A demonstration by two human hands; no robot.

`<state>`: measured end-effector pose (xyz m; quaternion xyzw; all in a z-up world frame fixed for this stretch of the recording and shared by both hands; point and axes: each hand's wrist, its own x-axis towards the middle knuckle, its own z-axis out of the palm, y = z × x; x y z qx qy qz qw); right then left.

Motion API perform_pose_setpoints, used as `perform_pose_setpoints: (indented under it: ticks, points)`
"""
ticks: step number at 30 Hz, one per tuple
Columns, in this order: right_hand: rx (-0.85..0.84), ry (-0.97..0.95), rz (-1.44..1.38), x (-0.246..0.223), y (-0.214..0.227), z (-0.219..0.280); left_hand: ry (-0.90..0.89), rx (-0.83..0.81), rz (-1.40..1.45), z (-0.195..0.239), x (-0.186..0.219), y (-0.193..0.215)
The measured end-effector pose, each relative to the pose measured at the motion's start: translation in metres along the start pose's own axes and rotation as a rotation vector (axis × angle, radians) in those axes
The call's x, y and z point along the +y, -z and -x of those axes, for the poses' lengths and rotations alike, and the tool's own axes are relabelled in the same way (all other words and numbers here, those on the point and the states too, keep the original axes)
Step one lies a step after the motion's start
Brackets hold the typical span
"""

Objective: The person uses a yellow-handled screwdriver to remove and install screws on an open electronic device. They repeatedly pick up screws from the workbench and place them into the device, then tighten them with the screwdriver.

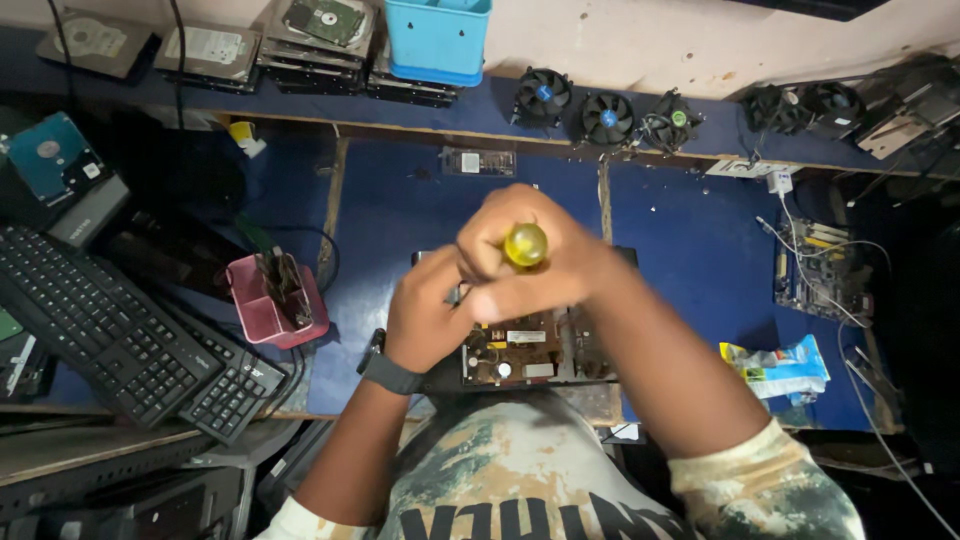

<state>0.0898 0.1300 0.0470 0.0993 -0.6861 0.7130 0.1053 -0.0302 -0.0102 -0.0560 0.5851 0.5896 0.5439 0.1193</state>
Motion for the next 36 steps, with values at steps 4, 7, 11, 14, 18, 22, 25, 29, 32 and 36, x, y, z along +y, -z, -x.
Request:
perform_pose_setpoints:
  ticks: [4, 7, 11, 14, 18, 22, 25, 29, 32, 36]
  points:
    - [-0.547, -0.215, -0.398, 0.001, 0.032, -0.021, 0.003, -0.056, 0.034, 0.007, -0.005, -0.001]
    - [-0.347, -0.108, -0.441, 0.002, 0.015, -0.032, 0.048, -0.014, -0.016, 0.002, -0.009, -0.005]
    - [0.719, -0.035, 0.141, 0.016, -0.055, -0.034, 0.089, 0.122, -0.081, -0.003, -0.010, -0.009]
    - [1.068, 0.107, 0.081, 0.028, -0.087, -0.033, 0.180, 0.117, -0.008, 0.001, -0.007, -0.017]
    - [0.975, 0.161, 0.177, 0.037, -0.079, -0.023, 0.129, 0.127, -0.242, 0.005, -0.007, -0.026]
    - [0.558, 0.121, 0.038, 0.036, -0.046, -0.010, 0.106, 0.100, -0.107, 0.008, -0.012, -0.015]
    - [0.204, -0.006, -0.138, 0.030, -0.013, -0.005, 0.045, 0.015, -0.068, 0.008, -0.015, -0.005]
    - [-0.051, 0.025, -0.265, 0.027, 0.009, -0.012, 0.044, -0.015, 0.003, 0.007, -0.010, -0.001]
    - [-0.035, 0.000, -0.151, 0.018, 0.009, -0.012, 0.015, 0.039, -0.016, 0.002, -0.006, -0.001]
    - [0.103, 0.003, 0.060, 0.008, 0.001, -0.009, -0.014, 0.077, -0.019, 0.002, -0.005, -0.002]
